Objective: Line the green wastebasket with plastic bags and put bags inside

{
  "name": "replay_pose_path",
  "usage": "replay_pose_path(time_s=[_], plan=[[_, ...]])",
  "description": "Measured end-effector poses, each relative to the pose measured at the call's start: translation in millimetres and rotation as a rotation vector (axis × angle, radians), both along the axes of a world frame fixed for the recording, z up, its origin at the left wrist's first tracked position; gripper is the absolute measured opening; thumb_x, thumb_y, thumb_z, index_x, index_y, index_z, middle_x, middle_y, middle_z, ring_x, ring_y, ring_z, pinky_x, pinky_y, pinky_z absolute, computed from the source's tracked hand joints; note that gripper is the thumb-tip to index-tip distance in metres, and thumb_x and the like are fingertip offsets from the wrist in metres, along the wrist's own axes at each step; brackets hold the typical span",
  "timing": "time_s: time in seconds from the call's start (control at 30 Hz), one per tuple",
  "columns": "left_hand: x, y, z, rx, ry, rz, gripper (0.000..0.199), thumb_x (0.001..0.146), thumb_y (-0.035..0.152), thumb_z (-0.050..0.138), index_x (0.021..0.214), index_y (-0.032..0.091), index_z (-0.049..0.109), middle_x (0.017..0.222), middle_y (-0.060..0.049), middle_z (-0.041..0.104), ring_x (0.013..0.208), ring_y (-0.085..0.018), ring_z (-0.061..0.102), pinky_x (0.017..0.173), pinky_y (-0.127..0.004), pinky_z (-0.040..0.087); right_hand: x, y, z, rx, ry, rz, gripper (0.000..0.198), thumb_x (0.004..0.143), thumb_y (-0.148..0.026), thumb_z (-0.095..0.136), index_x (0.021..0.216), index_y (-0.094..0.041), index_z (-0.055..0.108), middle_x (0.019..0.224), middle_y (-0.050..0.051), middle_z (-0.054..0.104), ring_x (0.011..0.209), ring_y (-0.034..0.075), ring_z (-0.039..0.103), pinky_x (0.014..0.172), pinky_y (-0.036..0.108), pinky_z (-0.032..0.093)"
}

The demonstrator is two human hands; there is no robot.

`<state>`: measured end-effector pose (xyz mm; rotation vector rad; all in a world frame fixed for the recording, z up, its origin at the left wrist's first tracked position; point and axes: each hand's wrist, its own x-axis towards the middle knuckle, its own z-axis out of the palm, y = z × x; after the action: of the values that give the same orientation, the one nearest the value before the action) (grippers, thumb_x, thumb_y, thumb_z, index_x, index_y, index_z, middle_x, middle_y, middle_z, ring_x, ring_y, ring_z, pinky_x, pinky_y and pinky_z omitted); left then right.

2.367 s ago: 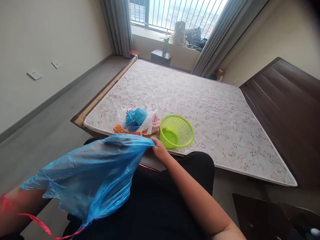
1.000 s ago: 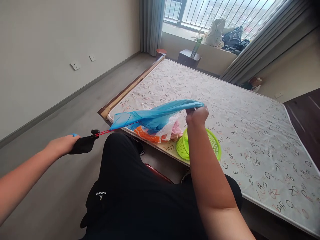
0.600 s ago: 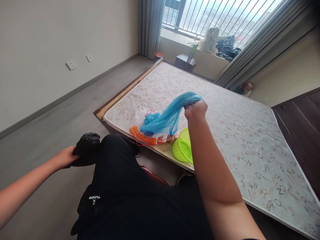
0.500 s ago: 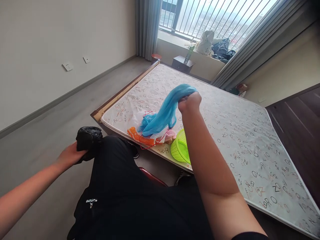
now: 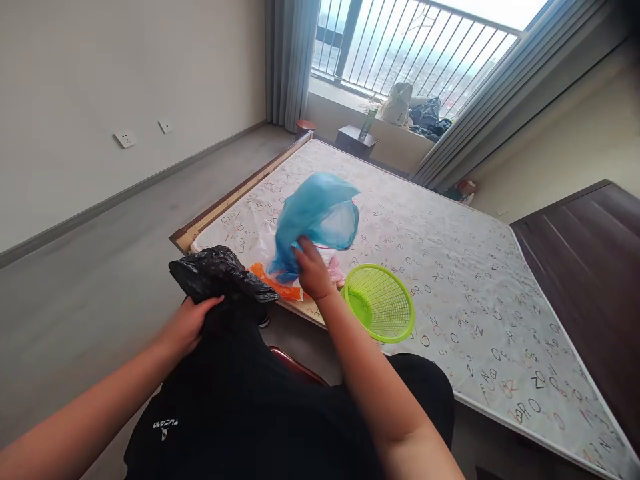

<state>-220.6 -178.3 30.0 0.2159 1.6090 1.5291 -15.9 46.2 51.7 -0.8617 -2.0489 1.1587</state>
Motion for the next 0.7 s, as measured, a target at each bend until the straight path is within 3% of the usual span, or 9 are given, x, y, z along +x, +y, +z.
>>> replay_pose_path(time_s=[0.03,0.07,0.17,0.27,0.37,0.43,0.5,0.57,0.7], plan=[[2,3,0.2,0.016,-0.019,0.007,0.051,0.055,0.033,0.091,0.102,0.019,0.077,0.103,-0.009,0.080,0.102,-0.036,0.075,0.084,-0.042,0.065,-5,-12,-22,0.153,-0.235,0.138,0.043,0.092,-0.014,0.052,0.130,-0.027,0.067,0.157,0.006,0.050,0.153,0.028,0.035,0.123,0.052,0.036],[4,5,-0.1,0.030,-0.021,0.017,0.049,0.056,0.033,0.090,0.101,0.018,0.077,0.100,-0.009,0.080,0.099,-0.035,0.076,0.081,-0.040,0.065,-7,-21,-40,0.219,-0.424,0.181,0.047,0.093,-0.011,0.050,0.133,-0.028,0.066,0.161,0.007,0.045,0.151,0.030,0.038,0.122,0.055,0.034],[3,12,-4.7,0.048,0.023,0.038,0.044,0.060,0.031,0.087,0.101,0.017,0.077,0.097,-0.007,0.079,0.095,-0.032,0.076,0.077,-0.036,0.065,-7,-38,-72,0.265,-0.727,0.236,0.044,0.099,-0.017,0.049,0.140,-0.028,0.061,0.155,0.012,0.052,0.142,0.033,0.049,0.122,0.059,0.028],[0,24,-15.5,-0.009,0.026,0.009,0.044,0.060,0.025,0.084,0.103,0.016,0.075,0.094,-0.007,0.079,0.088,-0.029,0.077,0.069,-0.032,0.063,-3,-46,-85,0.281,-0.767,0.165,0.043,0.101,-0.028,0.054,0.144,-0.025,0.057,0.154,0.015,0.052,0.152,0.034,0.035,0.125,0.062,0.016],[-1,46,-31.4,-0.125,-0.050,-0.035,0.043,0.060,0.020,0.079,0.102,0.014,0.074,0.087,-0.008,0.078,0.075,-0.027,0.075,0.060,-0.031,0.060,-2,-49,-91,0.225,-0.763,0.046,0.052,0.098,-0.024,0.054,0.150,-0.018,0.050,0.171,0.019,0.023,0.160,0.035,0.011,0.124,0.063,0.014],[-1,66,-43.8,-0.132,-0.069,-0.078,0.042,0.061,0.021,0.076,0.102,0.013,0.073,0.086,-0.009,0.077,0.073,-0.026,0.074,0.061,-0.032,0.060,-2,-47,-92,0.173,-0.754,0.003,0.062,0.097,-0.020,0.051,0.157,-0.018,0.040,0.174,0.017,0.010,0.161,0.035,0.006,0.124,0.064,0.016],[-1,91,-55.2,-0.068,-0.026,-0.126,0.041,0.064,0.024,0.073,0.104,0.013,0.073,0.091,-0.010,0.078,0.078,-0.027,0.074,0.068,-0.035,0.061,0,-44,-92,0.121,-0.749,-0.038,0.070,0.096,-0.016,0.046,0.164,-0.020,0.028,0.174,0.014,0.008,0.161,0.034,0.008,0.124,0.063,0.019],[0,118,-62.7,0.002,0.110,-0.167,0.041,0.069,0.027,0.070,0.108,0.014,0.073,0.101,-0.011,0.078,0.093,-0.030,0.074,0.081,-0.040,0.060,3,-41,-90,0.069,-0.755,-0.078,0.074,0.095,-0.013,0.043,0.166,-0.019,0.023,0.174,0.014,0.010,0.161,0.034,0.011,0.125,0.061,0.022],[7,168,-62.5,0.026,0.595,-0.256,0.041,0.076,0.028,0.068,0.114,0.013,0.072,0.119,-0.014,0.075,0.121,-0.036,0.064,0.107,-0.044,0.049,14,-40,-85,0.033,-0.705,-0.097,0.074,0.092,-0.008,0.042,0.164,-0.016,0.028,0.173,0.014,0.018,0.161,0.030,0.015,0.126,0.054,0.024]])
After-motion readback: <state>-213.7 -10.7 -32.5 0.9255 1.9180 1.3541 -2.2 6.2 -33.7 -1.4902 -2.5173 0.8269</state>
